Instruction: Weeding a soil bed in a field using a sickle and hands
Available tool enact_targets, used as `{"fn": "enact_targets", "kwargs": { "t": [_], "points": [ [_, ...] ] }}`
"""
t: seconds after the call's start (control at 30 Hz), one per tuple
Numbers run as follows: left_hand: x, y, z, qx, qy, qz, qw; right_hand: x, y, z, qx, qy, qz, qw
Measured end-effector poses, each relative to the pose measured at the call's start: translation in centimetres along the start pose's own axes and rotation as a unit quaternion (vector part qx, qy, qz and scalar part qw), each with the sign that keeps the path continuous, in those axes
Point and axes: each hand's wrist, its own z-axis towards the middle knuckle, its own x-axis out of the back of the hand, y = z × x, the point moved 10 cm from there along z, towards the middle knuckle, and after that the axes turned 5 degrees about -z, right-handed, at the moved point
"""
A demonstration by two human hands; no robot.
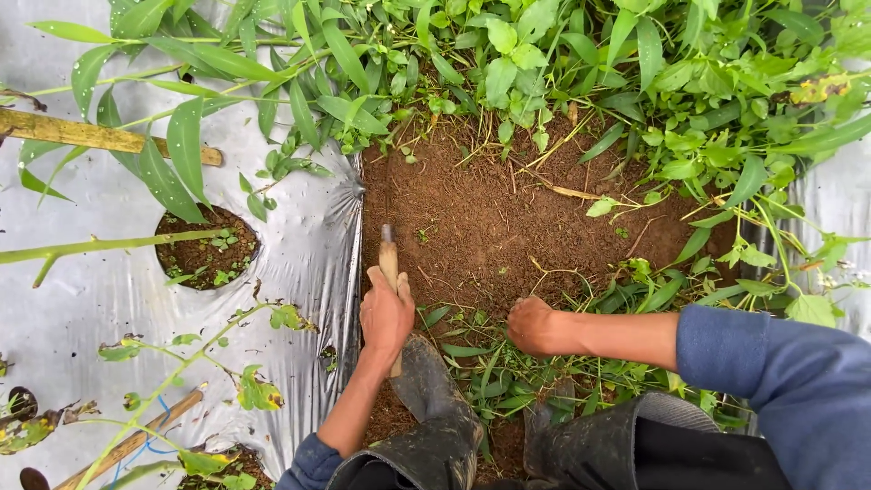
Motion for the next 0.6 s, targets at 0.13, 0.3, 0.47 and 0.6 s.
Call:
{"fn": "enact_targets", "kwargs": {
  "t": [0.13, 0.3, 0.47, 0.6],
  "points": [
    [-3.9, -1.2, -2.8, -0.003, -0.063, 0.055, 0.997, -1.3, -0.7, 1.2, 0.021, -0.037, -0.01, 0.999],
    [-6.7, 1.0, -7.2, 0.0, -0.241, 0.006, 0.971, -0.9, -0.6, 0.1, 0.017, -0.068, -0.004, 0.998],
    [-2.1, -3.2, -3.2, 0.034, -0.043, -0.011, 0.998, 3.0, 1.4, -2.5, 0.006, -0.025, -0.007, 1.0],
    [-2.6, -2.5, -6.1, 0.031, -0.088, 0.002, 0.996, 4.4, 1.2, -3.4, 0.013, -0.038, 0.002, 0.999]
  ]
}}
